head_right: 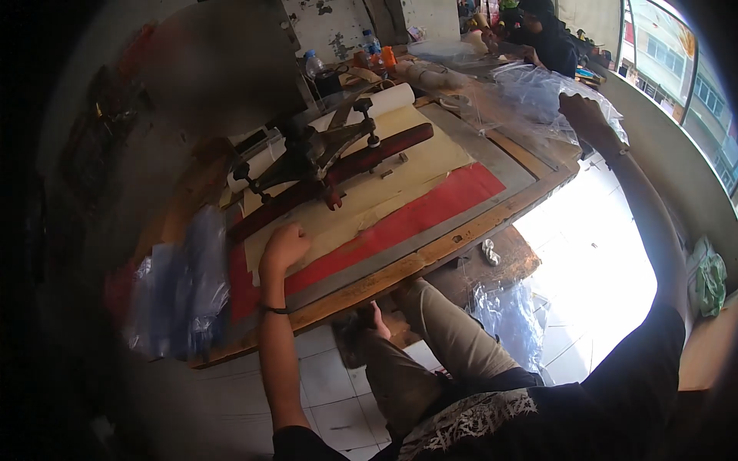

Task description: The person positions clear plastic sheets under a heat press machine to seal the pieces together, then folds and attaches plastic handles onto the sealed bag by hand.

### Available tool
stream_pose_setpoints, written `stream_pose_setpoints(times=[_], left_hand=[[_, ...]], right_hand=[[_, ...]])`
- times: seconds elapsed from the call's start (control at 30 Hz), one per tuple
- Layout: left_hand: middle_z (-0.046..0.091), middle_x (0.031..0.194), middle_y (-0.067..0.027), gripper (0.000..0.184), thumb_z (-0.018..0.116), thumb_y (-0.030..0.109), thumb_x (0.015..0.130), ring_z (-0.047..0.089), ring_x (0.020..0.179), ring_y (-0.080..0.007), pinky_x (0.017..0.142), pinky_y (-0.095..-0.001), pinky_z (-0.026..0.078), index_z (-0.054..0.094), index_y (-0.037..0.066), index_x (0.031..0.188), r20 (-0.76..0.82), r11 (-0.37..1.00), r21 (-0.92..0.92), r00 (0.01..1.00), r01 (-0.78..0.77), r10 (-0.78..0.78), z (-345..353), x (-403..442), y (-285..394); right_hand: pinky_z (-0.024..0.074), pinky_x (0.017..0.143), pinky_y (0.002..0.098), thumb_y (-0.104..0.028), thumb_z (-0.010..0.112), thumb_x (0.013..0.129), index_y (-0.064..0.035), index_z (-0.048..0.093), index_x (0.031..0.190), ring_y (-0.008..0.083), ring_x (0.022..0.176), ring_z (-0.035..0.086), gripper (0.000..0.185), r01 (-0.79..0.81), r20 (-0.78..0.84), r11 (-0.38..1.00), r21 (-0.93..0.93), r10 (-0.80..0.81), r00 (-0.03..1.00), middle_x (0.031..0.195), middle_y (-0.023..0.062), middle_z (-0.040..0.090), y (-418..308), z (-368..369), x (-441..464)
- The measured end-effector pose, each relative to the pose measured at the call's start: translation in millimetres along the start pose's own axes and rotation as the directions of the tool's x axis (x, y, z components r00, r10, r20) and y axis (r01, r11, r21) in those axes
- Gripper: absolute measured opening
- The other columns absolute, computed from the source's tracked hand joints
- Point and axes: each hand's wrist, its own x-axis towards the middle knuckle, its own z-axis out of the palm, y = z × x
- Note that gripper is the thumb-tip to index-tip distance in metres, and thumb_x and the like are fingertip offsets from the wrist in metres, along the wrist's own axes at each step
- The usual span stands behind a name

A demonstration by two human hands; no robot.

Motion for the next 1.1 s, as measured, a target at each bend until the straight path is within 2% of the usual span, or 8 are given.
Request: stream_pose_setpoints(times=[0.17, 0.27, 0.5, 0.6, 0.7, 0.8, 0.93, 1.1], left_hand=[[0.066, 0.106, -0.0263, 0.033, 0.053, 0.021, 0.085, 0.064, 0.103, -0.0387, 0.092, -0.0437, 0.050, 0.065, -0.003, 0.105, 0.010, 1.000, -0.012, 1.000, -0.008, 0.008, 4.1, 8.1, -11.7], [0.066, 0.084, -0.0239, 0.023, 0.055, 0.019, 0.084, 0.066, 0.081, -0.0392, 0.075, -0.0431, 0.051, 0.060, -0.003, 0.087, -0.086, 0.996, -0.032, 0.993, -0.089, 0.086, 13.9, 13.1, -21.2], [0.064, 0.073, -0.0200, 0.021, 0.057, 0.019, 0.083, 0.065, 0.070, -0.0305, 0.069, -0.0405, 0.050, 0.058, -0.001, 0.081, -0.122, 0.993, -0.090, 0.990, -0.080, 0.069, 17.6, 16.8, -25.6], [0.064, 0.077, -0.0194, 0.023, 0.059, 0.020, 0.083, 0.065, 0.071, -0.0287, 0.068, -0.0378, 0.050, 0.062, -0.002, 0.092, 0.046, 0.973, -0.206, 0.993, -0.101, 0.113, 7.7, 15.1, -21.4], [0.050, 0.063, -0.0060, 0.018, 0.064, 0.018, 0.083, 0.048, 0.057, -0.0123, 0.055, -0.0290, 0.040, 0.062, 0.002, 0.090, 0.042, 0.846, -0.397, 0.914, -0.356, 0.404, -2.4, 4.2, -5.5], [0.037, 0.062, 0.0022, 0.020, 0.071, 0.022, 0.083, 0.034, 0.056, -0.0050, 0.052, -0.0235, 0.031, 0.064, 0.007, 0.093, -0.327, 0.432, -0.728, 0.824, -0.532, 0.463, -7.7, -16.7, 26.2], [0.037, 0.063, 0.0055, 0.040, 0.075, 0.040, 0.084, 0.033, 0.056, -0.0043, 0.053, -0.0223, 0.030, 0.068, 0.008, 0.107, -0.516, 0.503, -0.473, 0.690, -0.723, 0.507, -12.5, -16.8, 38.5], [0.060, 0.069, -0.0025, 0.074, 0.055, 0.067, 0.087, 0.058, 0.061, -0.0103, 0.059, -0.0246, 0.047, 0.067, 0.000, 0.115, -0.200, 0.276, -0.832, 0.724, -0.482, 0.660, -4.1, -5.9, 22.7]], right_hand=[[0.0496, 0.072, 0.0427, -0.013, 0.059, 0.088, -0.0089, 0.061, 0.099, 0.0285, 0.085, 0.060, 0.012, -0.064, 0.002, 0.932, 0.358, 0.067, 0.998, 0.093, 0.0082, 0.061, -6.7, -62.7, -0.7], [0.0517, 0.062, 0.0360, -0.012, 0.054, 0.096, 0.0008, 0.061, 0.093, 0.0241, 0.070, 0.066, 0.015, 0.192, -0.108, 0.900, 0.392, -0.162, 0.981, 0.079, 0.0111, 0.066, 11.6, -70.6, 16.2], [0.0525, 0.071, 0.0308, -0.016, 0.059, 0.097, -0.0048, 0.066, 0.106, 0.0143, 0.086, 0.066, 0.016, 0.004, 0.009, 0.814, 0.581, -0.012, 1.000, 0.092, 0.0058, 0.068, -59.8, -129.9, 12.6], [0.0539, 0.081, 0.0314, -0.016, 0.061, 0.096, -0.0094, 0.068, 0.114, 0.0156, 0.094, 0.068, 0.020, 0.073, -0.021, 0.788, 0.611, -0.076, 0.997, 0.104, 0.0065, 0.071, -95.4, -143.8, 6.5], [0.0541, 0.083, 0.0316, -0.016, 0.060, 0.097, -0.0091, 0.069, 0.115, 0.0174, 0.094, 0.069, 0.021, 0.198, -0.080, 0.807, 0.557, -0.185, 0.980, 0.107, 0.0067, 0.072, -162.1, -178.5, -6.6], [0.0544, 0.083, 0.0354, -0.018, 0.062, 0.094, -0.0105, 0.071, 0.113, 0.0234, 0.091, 0.070, 0.022, 0.485, -0.234, 0.697, 0.529, -0.430, 0.872, 0.110, 0.0079, 0.072, -205.8, -184.9, -2.6], [0.0558, 0.074, 0.0363, -0.014, 0.063, 0.093, -0.0096, 0.071, 0.111, 0.0233, 0.086, 0.071, 0.020, 0.650, -0.360, 0.440, 0.620, -0.577, 0.733, 0.104, 0.0109, 0.072, -269.2, -167.6, 17.2], [0.0548, 0.070, 0.0367, -0.016, 0.064, 0.092, -0.0120, 0.071, 0.111, 0.0241, 0.076, 0.070, 0.021, 0.635, -0.324, 0.356, 0.686, -0.632, 0.704, 0.090, 0.0083, 0.074, -335.9, -133.9, 39.6]])
